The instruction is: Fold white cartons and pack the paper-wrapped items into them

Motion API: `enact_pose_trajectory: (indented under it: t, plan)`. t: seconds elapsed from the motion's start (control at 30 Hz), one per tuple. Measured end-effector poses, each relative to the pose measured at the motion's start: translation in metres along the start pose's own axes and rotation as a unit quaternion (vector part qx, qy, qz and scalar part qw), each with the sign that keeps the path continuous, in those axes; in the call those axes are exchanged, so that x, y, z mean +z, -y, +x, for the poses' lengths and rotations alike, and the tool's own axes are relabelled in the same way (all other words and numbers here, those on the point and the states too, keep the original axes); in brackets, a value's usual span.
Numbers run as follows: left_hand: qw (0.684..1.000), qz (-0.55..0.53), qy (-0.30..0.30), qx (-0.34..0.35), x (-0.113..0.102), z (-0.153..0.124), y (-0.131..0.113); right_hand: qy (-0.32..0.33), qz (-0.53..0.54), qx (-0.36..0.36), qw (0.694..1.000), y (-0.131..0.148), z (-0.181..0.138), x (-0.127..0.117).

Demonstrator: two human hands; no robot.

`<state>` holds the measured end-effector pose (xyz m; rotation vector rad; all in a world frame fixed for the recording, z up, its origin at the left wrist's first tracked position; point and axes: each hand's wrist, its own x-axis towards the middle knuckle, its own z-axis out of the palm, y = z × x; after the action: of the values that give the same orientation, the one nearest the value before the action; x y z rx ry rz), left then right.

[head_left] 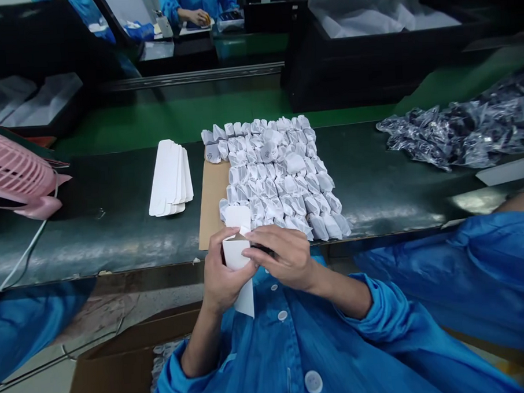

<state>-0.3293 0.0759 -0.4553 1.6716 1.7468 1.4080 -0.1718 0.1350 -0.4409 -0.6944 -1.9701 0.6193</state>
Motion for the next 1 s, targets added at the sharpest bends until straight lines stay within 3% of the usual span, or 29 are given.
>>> enact_pose_trajectory:
  t: [0.07,0.23,0.4,0.5,0.57,0.63,0.7,0.83,0.93,1.0]
  plan:
    - [1.0,-0.007,0.007,0.0,0.0,0.0,0.002,0.021,0.056,0.034,0.998,-0.001,0.005,-0.006]
    - [1.0,0.004,0.006,0.021,-0.004,-0.002,0.006,0.152,0.189,0.066,0.968,-0.009,0.022,-0.029]
    - [0.999,0.013,0.046,0.022,-0.008,-0.004,0.006,0.186,0.165,0.053,0.967,-0.011,0.024,-0.029]
    - [0.996,0.024,0.089,0.017,-0.009,-0.005,0.004,0.122,0.2,0.155,0.96,-0.017,0.031,-0.03]
    - [0.993,0.032,0.115,0.015,-0.01,-0.005,0.003,0.091,0.269,0.259,0.923,-0.023,0.038,-0.029]
    - [0.99,0.049,0.132,0.013,-0.009,-0.004,0.002,0.139,0.349,0.321,0.869,-0.027,0.042,-0.025]
    - [0.988,0.077,0.137,0.011,-0.008,-0.004,0.002,0.196,0.383,0.328,0.841,-0.026,0.042,-0.019]
    - [0.989,0.115,0.088,-0.005,0.002,-0.012,0.008,0.192,0.343,0.311,0.865,-0.018,0.034,-0.009]
    - [0.997,0.07,-0.002,0.017,0.012,-0.021,0.013,0.178,0.33,0.309,0.874,-0.011,0.029,-0.007]
    - [0.999,0.037,-0.018,0.024,0.015,-0.025,0.015,0.167,0.302,0.285,0.894,-0.007,0.027,-0.007]
